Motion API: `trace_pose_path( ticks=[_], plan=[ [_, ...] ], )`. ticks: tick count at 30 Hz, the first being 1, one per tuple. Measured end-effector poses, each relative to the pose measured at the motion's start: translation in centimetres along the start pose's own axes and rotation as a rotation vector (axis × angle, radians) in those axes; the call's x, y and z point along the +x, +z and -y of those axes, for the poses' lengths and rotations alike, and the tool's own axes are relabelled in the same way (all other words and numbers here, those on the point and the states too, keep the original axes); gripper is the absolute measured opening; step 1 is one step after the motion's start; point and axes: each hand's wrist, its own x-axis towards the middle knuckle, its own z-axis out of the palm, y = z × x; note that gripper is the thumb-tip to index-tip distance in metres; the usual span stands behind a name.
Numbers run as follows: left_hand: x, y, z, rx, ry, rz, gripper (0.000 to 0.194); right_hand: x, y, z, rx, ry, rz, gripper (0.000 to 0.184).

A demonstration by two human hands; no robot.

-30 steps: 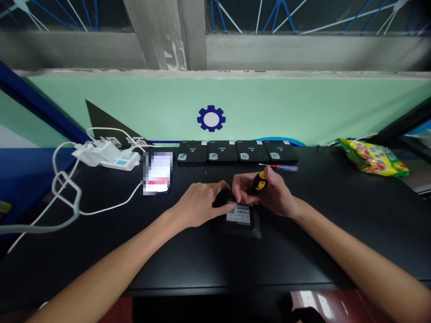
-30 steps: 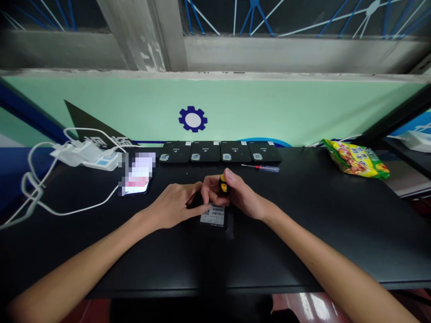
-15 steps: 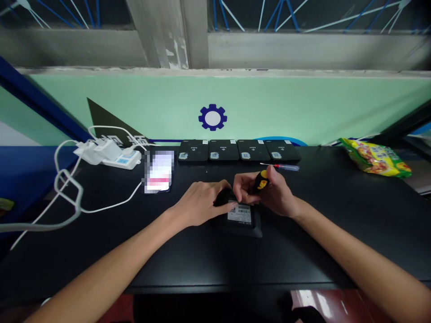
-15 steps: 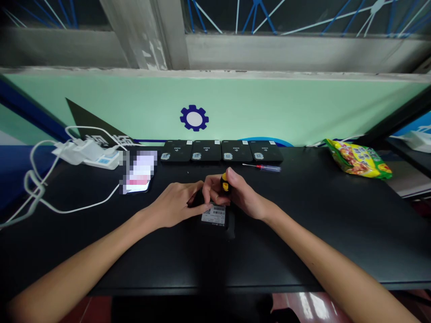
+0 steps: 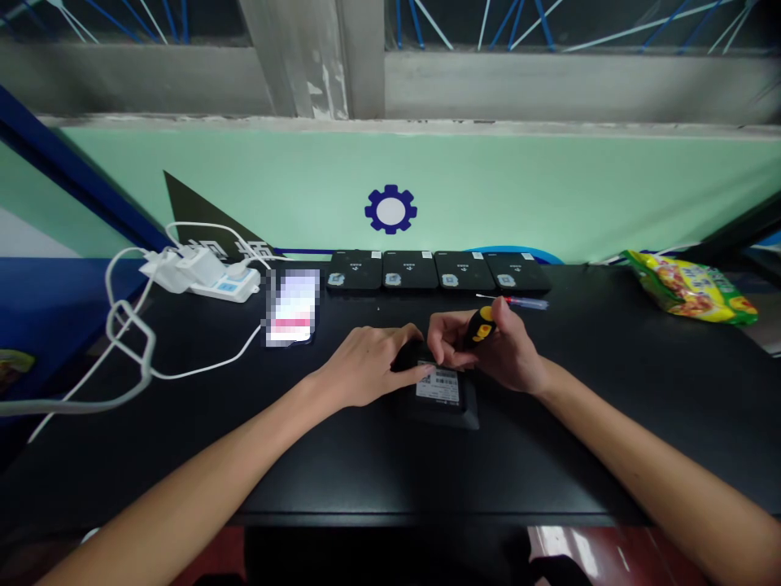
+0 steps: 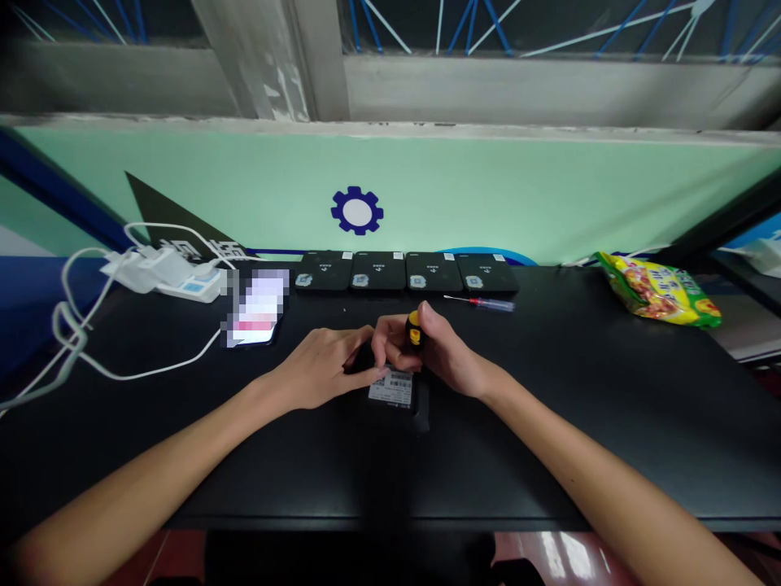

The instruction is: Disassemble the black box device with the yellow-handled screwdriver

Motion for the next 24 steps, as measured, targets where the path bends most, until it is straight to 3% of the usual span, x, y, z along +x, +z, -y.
trace_pose_path(
  ticks=[24],
  plan=[
    [0.00,0.16,0.08,-0.003,0.007,-0.019,0.044,0.03,-0.12,-0.24,0.027,-0.002,0.016,0.092]
  ],
)
